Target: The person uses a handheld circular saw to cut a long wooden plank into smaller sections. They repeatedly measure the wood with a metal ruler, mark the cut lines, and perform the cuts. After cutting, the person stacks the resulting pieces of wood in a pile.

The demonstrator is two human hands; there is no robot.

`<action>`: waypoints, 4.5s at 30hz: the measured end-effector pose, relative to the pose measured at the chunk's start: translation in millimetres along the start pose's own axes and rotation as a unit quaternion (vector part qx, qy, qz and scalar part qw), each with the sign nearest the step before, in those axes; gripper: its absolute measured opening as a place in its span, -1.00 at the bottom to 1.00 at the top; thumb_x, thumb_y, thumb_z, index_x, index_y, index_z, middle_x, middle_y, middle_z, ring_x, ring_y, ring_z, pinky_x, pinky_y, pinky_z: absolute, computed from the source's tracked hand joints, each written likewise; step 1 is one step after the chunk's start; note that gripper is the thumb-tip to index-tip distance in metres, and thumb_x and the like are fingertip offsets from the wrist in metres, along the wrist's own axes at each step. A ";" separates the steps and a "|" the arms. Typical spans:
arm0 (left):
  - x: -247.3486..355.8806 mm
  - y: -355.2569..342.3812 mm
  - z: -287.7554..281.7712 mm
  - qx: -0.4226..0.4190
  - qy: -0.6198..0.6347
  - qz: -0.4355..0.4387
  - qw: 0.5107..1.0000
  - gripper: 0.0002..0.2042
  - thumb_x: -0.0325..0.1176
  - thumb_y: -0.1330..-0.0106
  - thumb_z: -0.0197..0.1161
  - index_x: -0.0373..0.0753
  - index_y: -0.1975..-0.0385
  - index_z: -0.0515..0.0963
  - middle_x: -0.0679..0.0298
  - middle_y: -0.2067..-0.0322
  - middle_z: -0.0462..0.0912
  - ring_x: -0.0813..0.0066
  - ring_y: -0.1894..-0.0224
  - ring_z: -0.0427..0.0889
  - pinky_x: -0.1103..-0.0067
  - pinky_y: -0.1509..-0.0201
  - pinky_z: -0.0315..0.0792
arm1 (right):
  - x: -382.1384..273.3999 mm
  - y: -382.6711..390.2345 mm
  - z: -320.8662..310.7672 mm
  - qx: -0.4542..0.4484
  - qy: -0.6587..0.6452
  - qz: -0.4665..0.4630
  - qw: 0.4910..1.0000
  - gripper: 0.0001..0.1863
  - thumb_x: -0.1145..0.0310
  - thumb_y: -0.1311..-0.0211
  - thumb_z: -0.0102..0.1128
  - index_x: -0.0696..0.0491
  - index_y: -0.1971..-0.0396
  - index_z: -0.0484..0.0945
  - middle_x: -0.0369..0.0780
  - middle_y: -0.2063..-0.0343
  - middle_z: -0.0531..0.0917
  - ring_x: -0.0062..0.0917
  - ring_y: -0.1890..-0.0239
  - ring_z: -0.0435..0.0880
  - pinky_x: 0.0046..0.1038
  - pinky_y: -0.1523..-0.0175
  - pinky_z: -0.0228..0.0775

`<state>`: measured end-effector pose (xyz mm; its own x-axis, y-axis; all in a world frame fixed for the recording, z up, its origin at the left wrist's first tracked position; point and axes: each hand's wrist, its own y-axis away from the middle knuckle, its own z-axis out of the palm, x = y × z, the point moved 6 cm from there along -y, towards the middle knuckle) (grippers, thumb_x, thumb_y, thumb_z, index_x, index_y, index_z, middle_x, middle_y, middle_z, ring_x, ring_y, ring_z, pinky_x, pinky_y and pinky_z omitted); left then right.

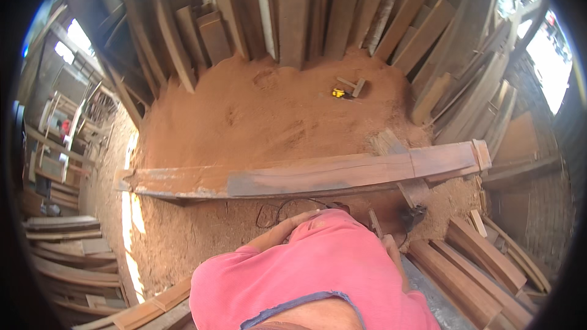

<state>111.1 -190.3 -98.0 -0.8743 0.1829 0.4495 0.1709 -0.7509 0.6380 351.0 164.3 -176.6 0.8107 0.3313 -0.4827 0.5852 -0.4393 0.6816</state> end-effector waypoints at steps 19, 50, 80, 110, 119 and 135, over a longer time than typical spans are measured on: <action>333.8 269.9 334.8 -0.204 -0.194 0.654 0.702 -0.45 0.19 -0.41 0.28 -0.28 0.46 0.60 0.40 0.68 0.42 0.57 0.63 0.36 0.56 0.48 0.23 | -64.2 -20.9 -33.6 -0.074 0.084 -0.020 0.994 -0.45 0.14 -0.14 0.42 0.45 0.25 0.65 0.22 0.30 0.75 -0.05 0.12 0.82 -0.16 0.17 0.55; 331.9 222.3 236.0 0.124 -0.228 0.637 0.726 -0.77 -0.21 -0.64 0.08 -0.18 0.30 0.43 0.35 0.54 0.49 0.61 0.45 0.45 0.63 0.27 0.38 | -50.7 -45.5 -21.9 -0.032 -0.104 0.118 0.987 -0.50 0.17 -0.20 0.46 0.45 0.30 0.67 0.05 0.39 0.75 -0.19 0.28 0.79 -0.16 0.22 0.55; 199.0 -101.2 97.9 0.058 -0.878 0.076 0.469 0.27 0.16 0.03 0.52 0.00 -0.65 -0.20 -0.43 -0.54 -0.22 -0.47 -0.57 -0.14 -0.20 -0.54 -0.12 | -186.2 -39.3 17.5 0.273 -0.733 0.300 0.546 -0.74 0.38 -0.36 0.32 0.31 0.20 0.58 -0.08 0.53 0.65 -0.35 0.59 0.67 -0.32 0.62 0.49; 191.6 -77.8 117.8 0.033 -0.865 0.042 0.499 0.26 0.02 0.05 0.59 -0.11 -0.63 -0.13 -0.53 -0.41 0.07 -0.51 -0.47 0.12 -0.07 -0.55 0.07 | -192.5 -100.1 55.7 0.288 -0.800 0.167 0.499 -0.07 -0.10 -0.42 0.28 0.52 -0.32 0.27 0.18 -0.43 0.36 -0.16 -0.44 0.41 -0.17 -0.45 0.29; 214.0 -97.7 40.1 -0.161 -0.676 0.068 0.716 0.22 -0.10 0.12 0.62 -0.46 -0.55 0.03 -0.22 -0.51 0.18 -0.06 -0.57 0.17 0.31 -0.65 0.06 | -224.6 -40.3 52.9 0.288 -0.707 0.232 0.603 -0.44 0.14 -0.41 0.36 0.42 -0.03 0.53 0.09 0.01 0.66 -0.28 0.04 0.68 -0.22 -0.10 0.55; 255.3 -74.1 77.6 0.100 -0.870 0.084 0.476 -0.14 -0.01 0.06 0.59 -0.41 -0.14 0.31 -0.23 -0.06 0.58 -0.25 -0.11 0.63 0.08 -0.18 0.53 | -243.2 -115.3 66.2 0.147 -0.881 0.104 0.438 -0.36 0.05 -0.18 0.50 0.18 -0.12 0.56 -0.04 -0.14 0.60 -0.18 -0.08 0.62 0.09 -0.23 0.47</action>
<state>-89.5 -38.7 18.0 0.8285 0.5100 0.2312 0.3637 -0.8041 0.4703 87.3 79.1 -174.2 -0.5523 -0.7858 -0.2783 0.2628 -0.4809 0.8365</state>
